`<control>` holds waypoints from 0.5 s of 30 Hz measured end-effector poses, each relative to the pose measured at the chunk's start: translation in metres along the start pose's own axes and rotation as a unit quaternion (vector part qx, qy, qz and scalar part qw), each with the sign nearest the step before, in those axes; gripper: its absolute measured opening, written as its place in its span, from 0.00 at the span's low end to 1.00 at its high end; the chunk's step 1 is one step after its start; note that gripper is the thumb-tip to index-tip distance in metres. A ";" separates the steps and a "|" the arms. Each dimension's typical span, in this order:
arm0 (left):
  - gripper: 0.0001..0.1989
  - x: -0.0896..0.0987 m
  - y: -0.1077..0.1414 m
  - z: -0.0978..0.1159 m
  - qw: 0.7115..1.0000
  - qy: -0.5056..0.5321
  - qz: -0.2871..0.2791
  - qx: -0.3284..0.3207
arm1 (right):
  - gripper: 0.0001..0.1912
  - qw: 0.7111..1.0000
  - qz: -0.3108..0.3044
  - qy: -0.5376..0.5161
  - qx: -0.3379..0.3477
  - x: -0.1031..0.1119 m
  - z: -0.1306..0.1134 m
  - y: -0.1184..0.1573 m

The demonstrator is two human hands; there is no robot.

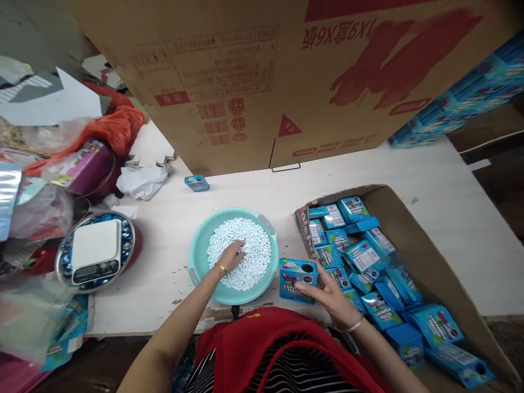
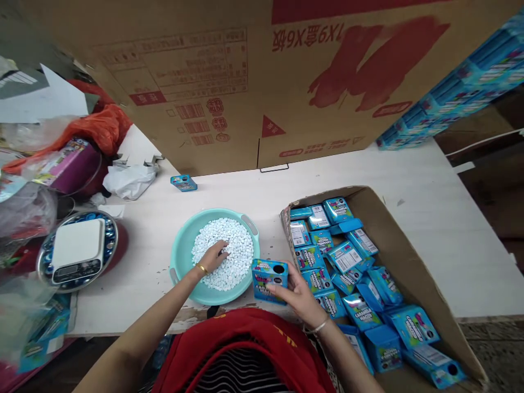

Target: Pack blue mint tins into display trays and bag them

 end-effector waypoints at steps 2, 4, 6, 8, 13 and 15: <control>0.10 0.012 0.007 0.004 1.000 0.021 0.005 -0.015 | 0.23 0.991 0.054 0.087 0.090 0.003 -0.002 -0.015; 0.11 0.032 0.019 0.011 0.999 0.034 0.009 -0.030 | 0.20 0.963 0.078 0.189 0.176 0.003 -0.006 -0.027; 0.11 0.058 0.032 0.022 0.998 0.041 0.015 -0.054 | 0.17 0.923 0.072 0.286 0.247 -0.001 -0.011 -0.035; 0.11 0.085 0.045 0.037 0.996 0.036 0.023 -0.083 | 0.17 0.889 0.057 0.348 0.292 -0.009 -0.015 -0.041; 0.10 0.135 0.066 0.080 0.991 -0.033 -0.004 -0.131 | 0.18 0.843 0.028 0.401 0.358 -0.036 -0.022 -0.052; 0.10 0.146 0.069 0.095 0.988 -0.083 -0.024 -0.128 | 0.20 0.832 0.010 0.405 0.379 -0.048 -0.021 -0.055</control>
Point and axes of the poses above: each hand's wrist, its own y-axis away from the middle knuckle, its own x-axis out of the back of the hand, z = x × y, the point moved 4 cm from there along -y, towards the middle knuckle, and after that the axes turned 1 degree about -x, right-handed, at the moved point
